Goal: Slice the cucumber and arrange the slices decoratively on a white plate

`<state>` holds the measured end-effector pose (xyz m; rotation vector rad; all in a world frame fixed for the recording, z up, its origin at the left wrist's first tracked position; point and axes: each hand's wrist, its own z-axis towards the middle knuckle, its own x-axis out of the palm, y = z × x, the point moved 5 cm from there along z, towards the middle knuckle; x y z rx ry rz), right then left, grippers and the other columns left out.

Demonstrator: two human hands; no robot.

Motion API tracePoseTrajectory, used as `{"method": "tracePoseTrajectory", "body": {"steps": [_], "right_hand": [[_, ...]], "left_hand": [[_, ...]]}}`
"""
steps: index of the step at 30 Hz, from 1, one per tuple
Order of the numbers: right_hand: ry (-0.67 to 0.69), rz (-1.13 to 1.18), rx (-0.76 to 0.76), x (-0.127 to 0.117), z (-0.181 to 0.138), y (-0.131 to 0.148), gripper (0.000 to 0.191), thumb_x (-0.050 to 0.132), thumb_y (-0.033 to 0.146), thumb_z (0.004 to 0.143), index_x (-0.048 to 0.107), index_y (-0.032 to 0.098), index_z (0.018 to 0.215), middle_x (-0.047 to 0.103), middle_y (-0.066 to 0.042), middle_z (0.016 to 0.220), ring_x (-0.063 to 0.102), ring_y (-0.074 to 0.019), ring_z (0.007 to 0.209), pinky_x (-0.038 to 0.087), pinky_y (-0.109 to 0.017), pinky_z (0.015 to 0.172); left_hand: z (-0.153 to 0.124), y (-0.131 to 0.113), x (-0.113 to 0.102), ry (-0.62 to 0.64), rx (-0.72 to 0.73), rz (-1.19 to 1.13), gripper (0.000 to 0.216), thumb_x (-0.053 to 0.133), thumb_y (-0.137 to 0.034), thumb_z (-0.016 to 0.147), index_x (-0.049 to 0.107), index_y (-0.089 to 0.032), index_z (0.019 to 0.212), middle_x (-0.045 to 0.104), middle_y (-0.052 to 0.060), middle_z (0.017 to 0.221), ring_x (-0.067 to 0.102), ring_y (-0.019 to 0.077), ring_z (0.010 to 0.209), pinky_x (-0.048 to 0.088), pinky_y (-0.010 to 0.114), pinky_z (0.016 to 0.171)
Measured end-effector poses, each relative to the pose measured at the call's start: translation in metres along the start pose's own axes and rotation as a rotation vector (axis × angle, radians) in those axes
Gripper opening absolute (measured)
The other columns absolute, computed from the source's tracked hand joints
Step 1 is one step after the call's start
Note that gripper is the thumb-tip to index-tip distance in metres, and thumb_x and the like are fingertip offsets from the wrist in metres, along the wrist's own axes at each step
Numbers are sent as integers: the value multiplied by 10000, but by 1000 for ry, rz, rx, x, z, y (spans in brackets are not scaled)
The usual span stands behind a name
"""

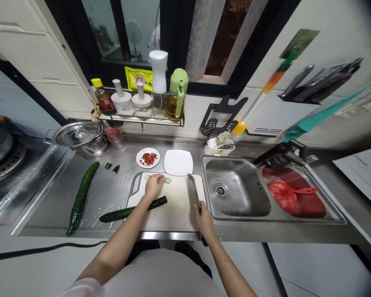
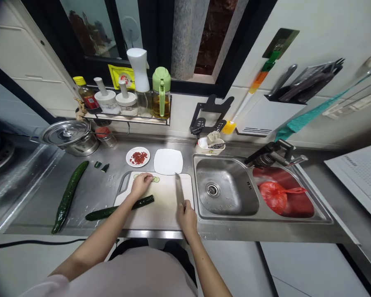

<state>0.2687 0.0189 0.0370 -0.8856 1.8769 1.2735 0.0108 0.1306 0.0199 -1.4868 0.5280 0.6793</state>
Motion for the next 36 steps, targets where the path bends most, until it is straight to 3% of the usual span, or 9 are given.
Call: {"method": "tracePoseTrajectory", "body": {"steps": [4, 8, 12, 15, 19, 24, 29, 36], "right_hand": [[-15, 212, 64, 9, 17, -18, 336, 342, 451, 911, 564, 199, 928, 600, 3, 568, 599, -202, 569, 392, -258, 541], [-42, 347, 91, 17, 29, -29, 279, 425, 475, 838, 529, 216, 822, 514, 44, 469, 556, -187, 466, 376, -252, 484], [-31, 440, 109, 22, 34, -30, 254, 455, 458, 805, 517, 212, 814, 456, 75, 429, 516, -164, 390, 367, -243, 444], [19, 464, 124, 25, 36, -29, 294, 454, 447, 810, 545, 183, 902, 514, 62, 492, 510, -149, 368, 371, -240, 428], [34, 295, 138, 23, 40, -28, 442, 442, 411, 853, 542, 123, 1173, 641, -3, 627, 604, -173, 491, 436, -253, 525], [6, -107, 133, 9, 39, -15, 544, 435, 367, 913, 435, 106, 1390, 697, -147, 1070, 665, -251, 963, 463, -306, 787], [29, -246, 123, 1, 32, -2, 533, 396, 359, 955, 406, 94, 1417, 643, -183, 1195, 632, -266, 1060, 447, -328, 855], [34, -362, 141, -5, 27, 8, 485, 351, 363, 972, 440, 117, 1381, 554, -181, 1292, 600, -275, 1092, 460, -354, 860]], "left_hand": [[-26, 10, -21, -29, -10, -11, 186, 559, -290, 860, 721, -212, 909, 718, 46, 918, 613, 173, 776, 491, 308, 774], [-52, 18, -36, 8, -24, 28, 218, 545, -318, 869, 720, -209, 939, 712, 43, 917, 610, 168, 776, 494, 318, 796], [-72, 20, -44, 21, -13, 58, 232, 526, -332, 885, 718, -215, 942, 709, 47, 927, 622, 181, 818, 495, 322, 789], [-82, 19, -45, 23, 11, 83, 239, 511, -338, 898, 715, -221, 940, 707, 49, 944, 626, 194, 873, 492, 336, 831], [-91, 19, -49, 39, 46, 121, 248, 508, -354, 907, 713, -225, 961, 698, 55, 986, 614, 214, 969, 472, 360, 908], [-105, 27, -58, 133, 74, 184, 335, 619, -416, 840, 669, -253, 1129, 662, 63, 1092, 576, 245, 1077, 439, 390, 954], [-115, 40, -64, 244, 54, 266, 548, 731, -405, 743, 596, -281, 1259, 603, 60, 1204, 520, 268, 1152, 393, 411, 994], [-116, 41, -62, 306, 62, 284, 481, 673, -237, 773, 600, -281, 1246, 605, 52, 1177, 524, 248, 1129, 376, 390, 1000]]}}
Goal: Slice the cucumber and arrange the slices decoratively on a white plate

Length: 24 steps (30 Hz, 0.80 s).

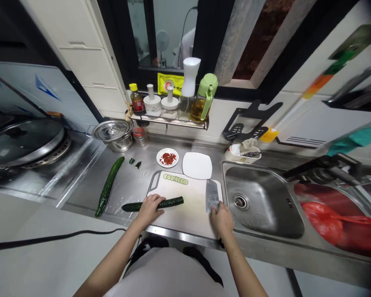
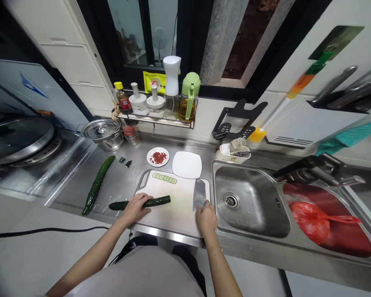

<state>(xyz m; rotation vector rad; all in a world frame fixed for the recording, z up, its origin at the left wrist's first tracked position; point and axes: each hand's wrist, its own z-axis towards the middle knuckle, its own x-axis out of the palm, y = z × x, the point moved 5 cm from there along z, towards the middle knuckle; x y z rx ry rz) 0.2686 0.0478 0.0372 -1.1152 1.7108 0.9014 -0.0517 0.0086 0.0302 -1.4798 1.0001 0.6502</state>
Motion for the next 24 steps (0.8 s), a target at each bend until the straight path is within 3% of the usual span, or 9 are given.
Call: {"method": "tracePoseTrajectory", "body": {"steps": [14, 24], "right_hand": [[-29, -103, -57, 2, 1, 3, 455, 339, 378, 980, 472, 108, 1322, 554, -172, 1160, 572, -286, 1086, 459, -352, 836], [-18, -74, -61, -1, 1, 4, 460, 349, 372, 977, 468, 117, 1340, 537, -176, 1167, 574, -279, 1077, 452, -361, 844]], "left_hand": [[1, 5, 2, -38, 8, 3, 398, 614, -217, 831, 616, -288, 1222, 620, 47, 1092, 554, 212, 1054, 430, 342, 933], [13, 38, -37, -252, -193, -88, 392, 602, -290, 851, 616, -260, 1241, 632, 69, 1154, 564, 250, 1092, 446, 380, 959]]}}
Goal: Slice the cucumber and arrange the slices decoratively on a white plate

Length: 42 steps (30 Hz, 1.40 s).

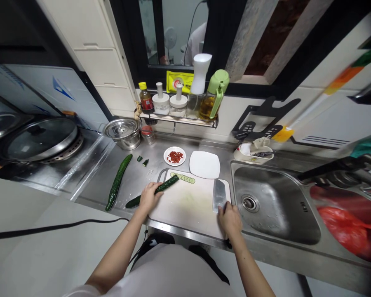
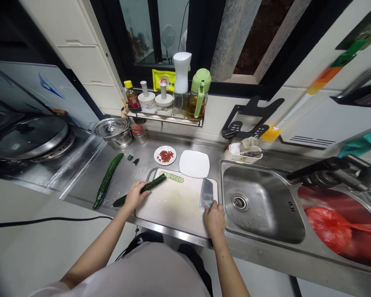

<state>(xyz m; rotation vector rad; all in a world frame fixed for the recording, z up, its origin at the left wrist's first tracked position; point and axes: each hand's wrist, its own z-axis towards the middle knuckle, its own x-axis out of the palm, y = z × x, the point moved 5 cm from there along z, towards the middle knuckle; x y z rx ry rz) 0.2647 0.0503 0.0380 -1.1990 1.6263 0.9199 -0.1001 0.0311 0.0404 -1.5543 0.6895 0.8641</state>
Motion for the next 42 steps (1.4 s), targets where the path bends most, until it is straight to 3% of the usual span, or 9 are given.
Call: {"method": "tracePoseTrajectory", "body": {"steps": [7, 14, 24, 42], "right_hand": [[-12, 22, 16, 2, -1, -2, 516, 327, 401, 976, 404, 132, 1410, 518, -180, 1204, 538, -302, 1115, 446, -396, 866], [-93, 88, 14, -2, -2, -5, 556, 307, 449, 966, 394, 157, 1431, 485, -169, 1219, 487, -317, 1154, 441, -416, 884], [-132, 94, -1, 0, 1, -11, 564, 316, 462, 960, 413, 157, 1425, 480, -160, 1215, 488, -309, 1132, 429, -390, 877], [-132, 124, -14, 7, -7, -17, 510, 364, 418, 963, 453, 155, 1391, 494, -156, 1204, 483, -295, 1129, 413, -375, 906]], "left_hand": [[30, 32, -25, -162, -259, 105, 400, 587, -318, 860, 607, -260, 1255, 638, 87, 1160, 560, 269, 1120, 437, 379, 968], [54, 51, -26, -181, -409, 174, 418, 599, -337, 854, 600, -262, 1266, 636, 109, 1175, 560, 281, 1135, 448, 381, 937], [73, 58, -20, -131, -434, 243, 433, 614, -338, 838, 605, -270, 1266, 639, 117, 1176, 579, 293, 1120, 468, 382, 910], [69, 57, -15, -102, -439, 297, 470, 605, -385, 823, 588, -267, 1278, 628, 121, 1169, 576, 305, 1112, 477, 403, 895]]}}
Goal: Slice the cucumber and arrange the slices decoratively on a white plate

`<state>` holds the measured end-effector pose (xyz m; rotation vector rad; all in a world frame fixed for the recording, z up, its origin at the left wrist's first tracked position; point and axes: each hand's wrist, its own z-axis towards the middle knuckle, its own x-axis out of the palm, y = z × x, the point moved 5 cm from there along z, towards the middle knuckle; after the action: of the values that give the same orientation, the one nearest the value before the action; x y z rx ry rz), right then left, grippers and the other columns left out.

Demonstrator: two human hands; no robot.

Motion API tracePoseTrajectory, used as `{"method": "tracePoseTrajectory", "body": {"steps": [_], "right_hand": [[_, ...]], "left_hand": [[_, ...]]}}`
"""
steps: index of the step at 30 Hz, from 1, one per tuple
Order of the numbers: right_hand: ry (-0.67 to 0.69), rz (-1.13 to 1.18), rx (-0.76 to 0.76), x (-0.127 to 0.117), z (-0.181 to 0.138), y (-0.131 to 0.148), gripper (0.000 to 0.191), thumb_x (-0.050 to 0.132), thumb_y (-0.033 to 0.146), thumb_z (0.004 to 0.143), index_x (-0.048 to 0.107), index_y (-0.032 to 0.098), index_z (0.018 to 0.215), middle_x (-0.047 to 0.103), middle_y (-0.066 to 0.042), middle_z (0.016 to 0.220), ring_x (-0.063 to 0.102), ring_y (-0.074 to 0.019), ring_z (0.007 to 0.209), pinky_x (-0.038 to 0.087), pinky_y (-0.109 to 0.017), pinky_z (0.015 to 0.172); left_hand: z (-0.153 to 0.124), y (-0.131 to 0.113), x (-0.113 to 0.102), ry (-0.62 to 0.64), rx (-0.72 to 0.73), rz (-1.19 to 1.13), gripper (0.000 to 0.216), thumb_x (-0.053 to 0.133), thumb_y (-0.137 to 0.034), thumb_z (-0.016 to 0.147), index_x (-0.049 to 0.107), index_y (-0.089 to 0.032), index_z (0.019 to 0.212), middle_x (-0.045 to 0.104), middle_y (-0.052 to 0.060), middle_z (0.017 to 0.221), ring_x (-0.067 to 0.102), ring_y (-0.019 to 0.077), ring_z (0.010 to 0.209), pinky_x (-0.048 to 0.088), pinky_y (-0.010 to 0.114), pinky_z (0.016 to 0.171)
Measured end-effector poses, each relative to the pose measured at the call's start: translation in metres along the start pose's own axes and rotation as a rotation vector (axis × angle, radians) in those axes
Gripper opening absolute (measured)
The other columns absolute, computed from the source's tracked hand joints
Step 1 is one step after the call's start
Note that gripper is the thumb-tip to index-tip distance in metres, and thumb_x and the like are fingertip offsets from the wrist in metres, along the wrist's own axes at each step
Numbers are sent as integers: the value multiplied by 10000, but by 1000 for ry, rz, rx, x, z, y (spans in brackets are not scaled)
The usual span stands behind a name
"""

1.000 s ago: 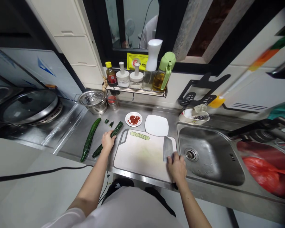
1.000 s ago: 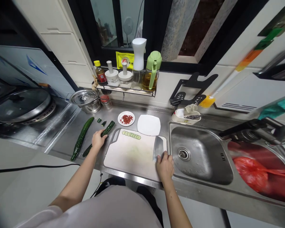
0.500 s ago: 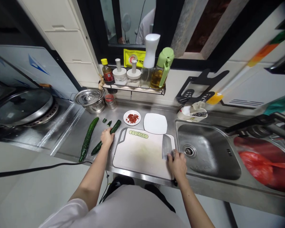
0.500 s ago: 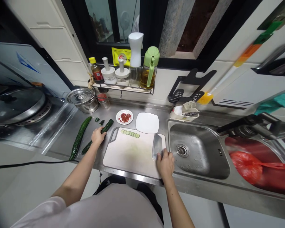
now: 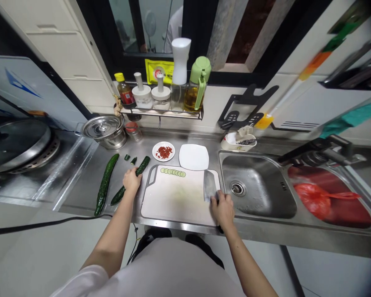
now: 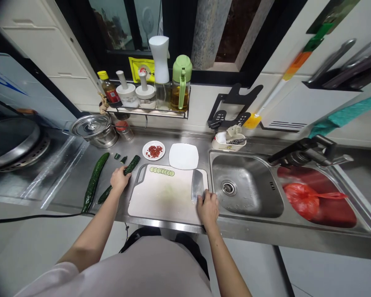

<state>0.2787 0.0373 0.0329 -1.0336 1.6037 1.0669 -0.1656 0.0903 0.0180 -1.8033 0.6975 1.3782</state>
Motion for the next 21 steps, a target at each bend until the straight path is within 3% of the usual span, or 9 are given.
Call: {"method": "tracePoseTrajectory", "body": {"steps": [7, 13, 16, 21], "right_hand": [[-15, -4, -22, 2, 0, 1, 499, 389, 412, 963, 468, 145, 1377, 503, -150, 1186, 488, -291, 1112, 409, -358, 901], [-17, -4, -21, 0, -3, 1, 490, 390, 399, 964, 470, 150, 1379, 501, -144, 1194, 482, -279, 1122, 411, -343, 896], [-19, -4, -11, 2, -4, 1, 496, 395, 411, 963, 469, 153, 1380, 497, -142, 1203, 480, -277, 1121, 414, -338, 885], [-38, 18, -26, 7, -5, -1, 491, 391, 397, 967, 478, 136, 1374, 514, -140, 1178, 483, -271, 1089, 406, -338, 894]], "left_hand": [[-5, 0, -4, -27, -12, 0, 579, 614, -459, 815, 520, -259, 1350, 580, 140, 1242, 533, 333, 1155, 437, 446, 927], [-30, -14, -9, -229, 52, -60, 515, 544, -428, 872, 518, -246, 1354, 543, 132, 1288, 469, 319, 1200, 327, 479, 1024], [-49, -42, 3, -156, 209, -131, 439, 512, -409, 893, 568, -255, 1300, 566, 113, 1260, 480, 294, 1182, 326, 450, 1027], [-79, -107, 33, 96, 510, -225, 362, 498, -374, 908, 624, -239, 1220, 614, 85, 1188, 517, 260, 1136, 366, 393, 996]]}}
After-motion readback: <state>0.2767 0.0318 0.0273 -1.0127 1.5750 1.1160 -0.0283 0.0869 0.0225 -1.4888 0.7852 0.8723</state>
